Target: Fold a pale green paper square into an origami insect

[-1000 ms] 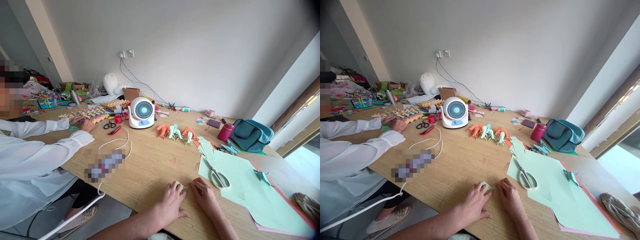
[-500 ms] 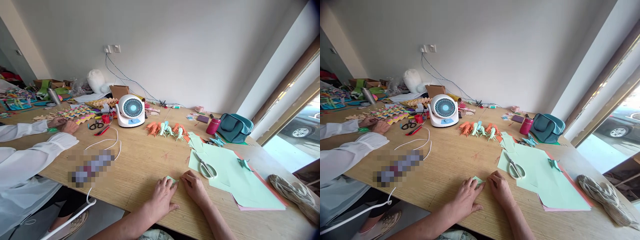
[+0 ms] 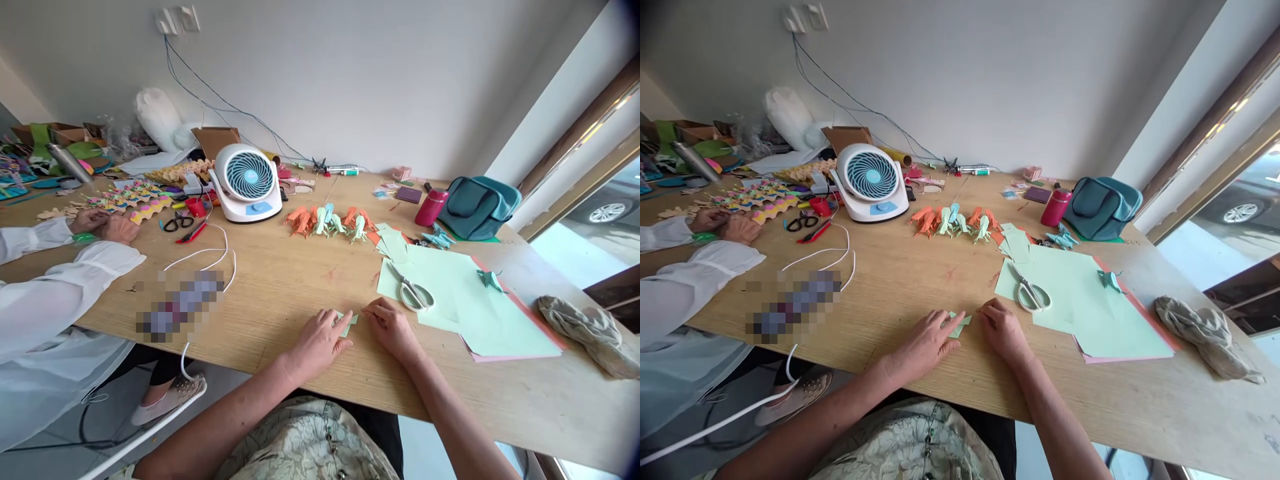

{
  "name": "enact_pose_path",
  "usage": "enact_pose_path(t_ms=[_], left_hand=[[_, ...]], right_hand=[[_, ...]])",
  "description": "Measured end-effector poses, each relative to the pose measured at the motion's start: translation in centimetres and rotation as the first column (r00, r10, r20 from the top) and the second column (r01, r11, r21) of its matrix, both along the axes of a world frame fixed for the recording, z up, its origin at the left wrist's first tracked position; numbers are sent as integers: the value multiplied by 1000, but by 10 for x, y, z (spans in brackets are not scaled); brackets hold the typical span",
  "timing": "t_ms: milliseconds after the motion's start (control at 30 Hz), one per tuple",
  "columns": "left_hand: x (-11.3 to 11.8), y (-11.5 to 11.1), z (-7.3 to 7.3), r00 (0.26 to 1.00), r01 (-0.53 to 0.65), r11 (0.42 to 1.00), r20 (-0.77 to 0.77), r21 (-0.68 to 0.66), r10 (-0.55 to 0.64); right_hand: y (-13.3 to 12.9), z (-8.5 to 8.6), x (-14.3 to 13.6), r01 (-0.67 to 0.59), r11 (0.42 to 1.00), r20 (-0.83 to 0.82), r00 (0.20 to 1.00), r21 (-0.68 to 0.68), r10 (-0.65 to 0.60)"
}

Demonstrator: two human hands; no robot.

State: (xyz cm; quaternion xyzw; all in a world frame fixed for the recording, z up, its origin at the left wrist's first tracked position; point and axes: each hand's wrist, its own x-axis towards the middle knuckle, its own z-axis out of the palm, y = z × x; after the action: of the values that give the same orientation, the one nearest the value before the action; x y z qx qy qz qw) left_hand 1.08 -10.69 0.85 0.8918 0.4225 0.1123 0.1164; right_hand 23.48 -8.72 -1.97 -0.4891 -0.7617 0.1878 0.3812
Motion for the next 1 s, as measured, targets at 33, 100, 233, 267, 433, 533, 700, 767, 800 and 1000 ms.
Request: enact_pose_path(t_ms=[33,100,233,267,433,533,700,767,800,1000], left_hand=[[-2,2,-1,998,-20,1000,57,-23,22],[-6,8,-4,987,-54,997,145,-62,63],[-4,18,-5,969,-87,987,217,-134,115],[-2,21,-5,969,-93,984,213,-154,125],[8,33,-1,974,-143,975,148,-173,169],[11,39,2,978,-160,965,96,-207,183],[11,44,8,981,-124,955,112,-268,159],[11,47,9,977,-75,944,166,-321,134],[11,49,10,974,-59,939,187,-340,129],[24,76,13,923,-20,927,349,-374,161]], right_hand=[[0,0,1,11,1000,-2,1000,-6,-11],[0,0,1,20,1000,-5,1000,-12,-20],[0,1,0,14,1000,22,1000,-15,-13],[0,1,0,14,1000,30,999,-17,-13],[-1,1,0,46,999,24,999,-28,-45],[-2,3,0,53,998,18,998,-30,-52],[-2,5,-1,68,997,5,998,-31,-68],[-2,5,-1,80,996,-12,997,-47,-81],[-3,5,-1,89,994,-26,996,-58,-91],[3,5,3,99,939,-319,925,-330,-209]])
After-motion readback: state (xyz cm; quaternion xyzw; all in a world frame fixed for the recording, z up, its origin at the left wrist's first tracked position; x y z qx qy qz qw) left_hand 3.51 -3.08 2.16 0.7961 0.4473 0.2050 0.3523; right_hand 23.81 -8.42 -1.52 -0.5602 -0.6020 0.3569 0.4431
